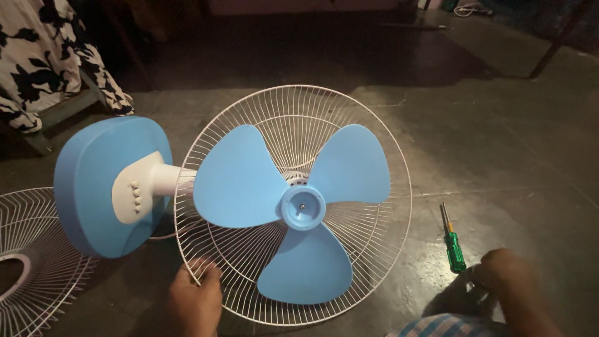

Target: The person reassembles an electric fan by attaching the rear motor cover, then the front wire cage, followed by the fan blades, and finally securing the blade nut. The person uses a screwdriver to tighten a screw on the motor housing before placing the cover.

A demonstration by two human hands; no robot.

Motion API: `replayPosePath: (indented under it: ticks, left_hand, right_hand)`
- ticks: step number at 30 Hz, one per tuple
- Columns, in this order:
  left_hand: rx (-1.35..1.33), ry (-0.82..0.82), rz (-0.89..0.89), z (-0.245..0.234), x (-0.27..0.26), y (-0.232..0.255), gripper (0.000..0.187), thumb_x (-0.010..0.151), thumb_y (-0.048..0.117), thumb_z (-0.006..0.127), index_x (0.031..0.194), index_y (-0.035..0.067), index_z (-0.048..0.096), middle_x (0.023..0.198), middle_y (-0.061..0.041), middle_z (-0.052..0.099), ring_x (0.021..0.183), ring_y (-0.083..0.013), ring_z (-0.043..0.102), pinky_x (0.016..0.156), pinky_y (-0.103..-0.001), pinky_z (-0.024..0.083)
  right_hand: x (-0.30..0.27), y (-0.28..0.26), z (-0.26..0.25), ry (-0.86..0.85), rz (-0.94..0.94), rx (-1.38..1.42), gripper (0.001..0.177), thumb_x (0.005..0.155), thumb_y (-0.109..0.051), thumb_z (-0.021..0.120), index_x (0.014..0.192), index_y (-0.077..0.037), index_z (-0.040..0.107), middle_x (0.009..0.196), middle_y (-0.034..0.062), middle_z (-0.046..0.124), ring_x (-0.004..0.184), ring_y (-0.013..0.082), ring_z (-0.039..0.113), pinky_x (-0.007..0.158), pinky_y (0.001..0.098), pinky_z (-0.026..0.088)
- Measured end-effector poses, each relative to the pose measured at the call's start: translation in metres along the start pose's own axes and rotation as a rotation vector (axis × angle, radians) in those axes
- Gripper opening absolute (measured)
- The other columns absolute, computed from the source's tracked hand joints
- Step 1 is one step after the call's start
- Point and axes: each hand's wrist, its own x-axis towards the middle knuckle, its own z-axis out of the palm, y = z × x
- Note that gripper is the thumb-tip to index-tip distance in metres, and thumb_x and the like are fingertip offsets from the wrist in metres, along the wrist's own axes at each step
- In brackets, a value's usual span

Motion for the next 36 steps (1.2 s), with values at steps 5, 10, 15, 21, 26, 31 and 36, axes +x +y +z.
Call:
replayPosePath:
  ticks: [5,10,15,21,26,31,36]
  left_hand:
    - [0.039,-0.063,-0.130,-0.005,-0.007,0.021,0.028,0.087,0.019,0.075,0.114,0.012,0.074,0.097,-0.013,0.079,0.086,-0.0284,0.077,0.080,-0.044,0.058]
    - [0.164,-0.029,-0.113,-0.007,-0.014,0.031,0.030,0.086,0.019,0.077,0.115,0.012,0.073,0.101,-0.013,0.079,0.091,-0.0290,0.075,0.086,-0.044,0.057]
    - [0.159,-0.032,-0.089,-0.005,-0.015,0.026,0.036,0.084,0.021,0.078,0.119,0.014,0.071,0.102,-0.012,0.079,0.094,-0.0281,0.075,0.088,-0.043,0.056]
    - [0.075,-0.004,-0.027,0.003,-0.010,0.017,0.034,0.084,0.021,0.078,0.114,0.007,0.072,0.098,-0.014,0.079,0.090,-0.0281,0.076,0.085,-0.042,0.057]
    - [0.069,-0.030,-0.086,0.003,-0.009,0.017,0.031,0.084,0.018,0.078,0.113,0.006,0.073,0.098,-0.014,0.079,0.089,-0.0288,0.077,0.083,-0.042,0.057]
    - [0.064,0.012,-0.032,0.008,-0.004,0.013,0.035,0.081,0.017,0.080,0.112,0.005,0.071,0.099,-0.013,0.079,0.090,-0.0264,0.076,0.084,-0.041,0.056]
    - [0.067,0.002,-0.053,0.012,-0.002,0.011,0.033,0.080,0.019,0.080,0.109,0.005,0.073,0.096,-0.012,0.080,0.089,-0.0263,0.077,0.084,-0.041,0.057]
  right_hand:
    - [-0.025,-0.014,-0.019,0.045,0.026,-0.008,0.042,0.079,-0.026,0.084,0.118,-0.011,0.079,0.122,0.0221,0.074,0.117,0.0386,0.070,0.098,0.0461,0.056]
    - [-0.059,-0.032,-0.042,0.153,0.036,0.056,0.033,0.083,-0.021,0.078,0.113,-0.010,0.081,0.122,0.0238,0.073,0.116,0.0406,0.069,0.097,0.0481,0.055]
    - [-0.121,-0.058,-0.069,0.720,-0.328,0.089,0.032,0.082,-0.016,0.072,0.110,-0.001,0.075,0.119,0.0192,0.073,0.103,0.0410,0.069,0.085,0.0474,0.057]
    - [-0.191,-0.133,-0.087,0.973,-0.639,0.472,0.023,0.109,-0.010,0.069,0.130,-0.002,0.066,0.124,0.0249,0.061,0.109,0.0374,0.065,0.096,0.0472,0.055]
    - [-0.254,-0.191,-0.082,0.763,-0.938,0.704,0.031,0.094,0.000,0.068,0.124,-0.006,0.069,0.125,0.0217,0.058,0.083,0.0260,0.070,0.073,0.0346,0.059]
    - [-0.300,-0.230,-0.062,0.558,-1.330,0.784,0.032,0.092,-0.004,0.073,0.124,-0.006,0.066,0.133,0.0201,0.057,0.108,0.0295,0.072,0.082,0.0318,0.065]
    - [-0.304,-0.255,-0.057,0.503,-1.390,0.668,0.041,0.086,-0.007,0.075,0.125,-0.006,0.065,0.131,0.0168,0.063,0.114,0.0366,0.064,0.088,0.0439,0.058]
